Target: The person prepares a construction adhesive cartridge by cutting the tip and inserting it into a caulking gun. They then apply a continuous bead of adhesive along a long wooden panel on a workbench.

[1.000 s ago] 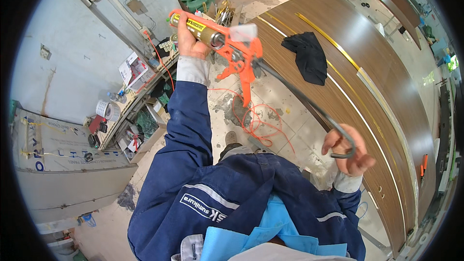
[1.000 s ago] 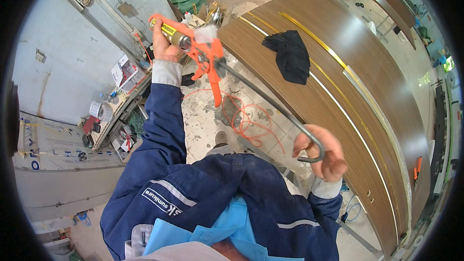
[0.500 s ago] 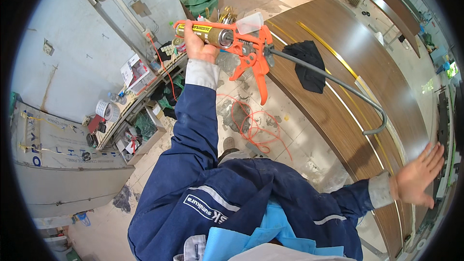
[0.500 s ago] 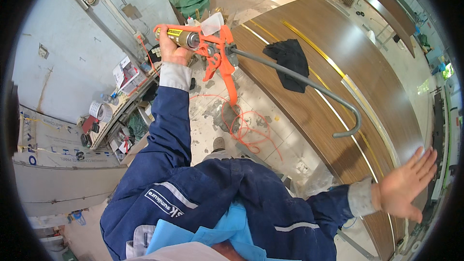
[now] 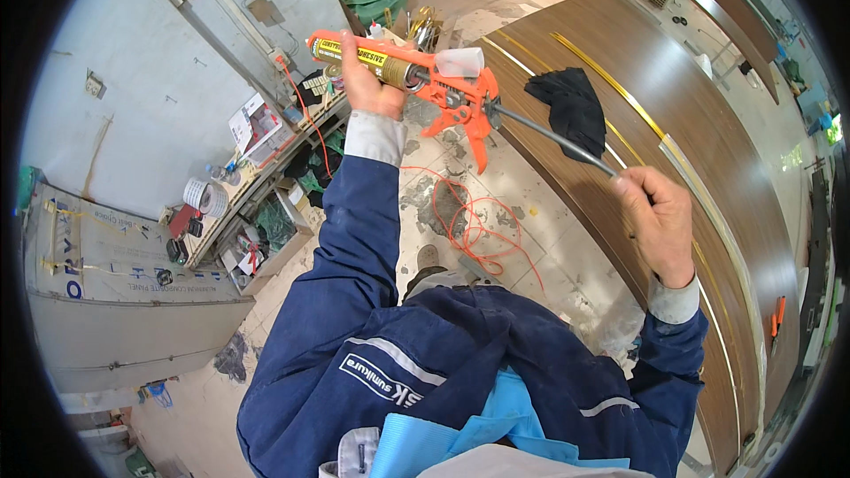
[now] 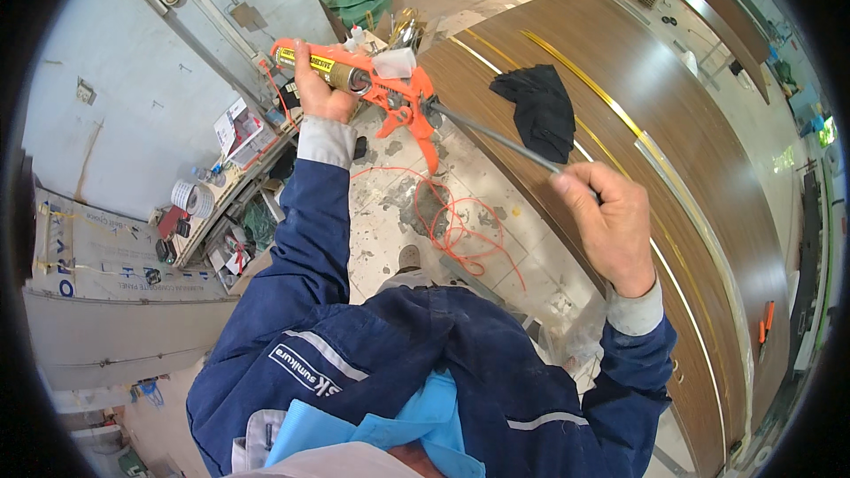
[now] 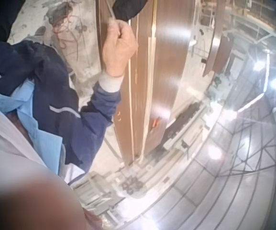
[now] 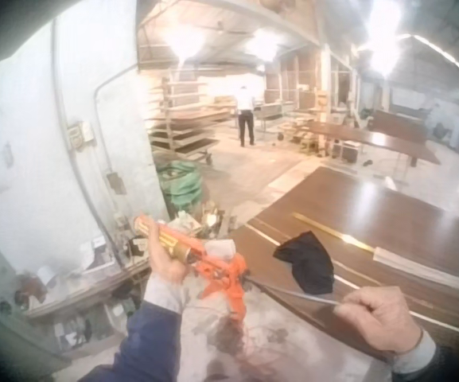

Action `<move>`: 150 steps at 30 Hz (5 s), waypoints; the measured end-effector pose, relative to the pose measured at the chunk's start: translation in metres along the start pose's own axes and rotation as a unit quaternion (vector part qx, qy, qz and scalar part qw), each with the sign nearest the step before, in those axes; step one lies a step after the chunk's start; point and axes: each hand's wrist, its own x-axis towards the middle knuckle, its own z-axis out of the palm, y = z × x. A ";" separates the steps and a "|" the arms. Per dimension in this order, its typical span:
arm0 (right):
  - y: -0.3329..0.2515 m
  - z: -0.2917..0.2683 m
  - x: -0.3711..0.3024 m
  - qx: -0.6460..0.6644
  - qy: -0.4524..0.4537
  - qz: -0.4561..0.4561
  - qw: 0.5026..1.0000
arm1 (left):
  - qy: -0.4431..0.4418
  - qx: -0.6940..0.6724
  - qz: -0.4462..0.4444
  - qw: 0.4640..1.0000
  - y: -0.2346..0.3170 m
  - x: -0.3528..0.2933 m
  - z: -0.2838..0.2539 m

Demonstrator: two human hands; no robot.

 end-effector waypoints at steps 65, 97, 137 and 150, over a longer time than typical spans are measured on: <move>0.130 0.147 -0.108 0.803 -0.142 0.080 0.573 | -0.330 0.128 -0.183 0.917 -0.024 -0.157 0.066; -0.040 0.263 -0.079 0.683 0.060 0.082 0.724 | -0.204 0.004 -0.318 0.926 0.018 -0.042 -0.019; -0.084 0.294 -0.012 0.497 0.075 0.108 0.858 | -0.091 -0.021 -0.287 0.953 0.013 0.021 -0.065; -0.013 0.276 -0.088 0.787 0.031 0.081 0.611 | -0.273 0.062 -0.195 0.940 0.048 -0.068 0.009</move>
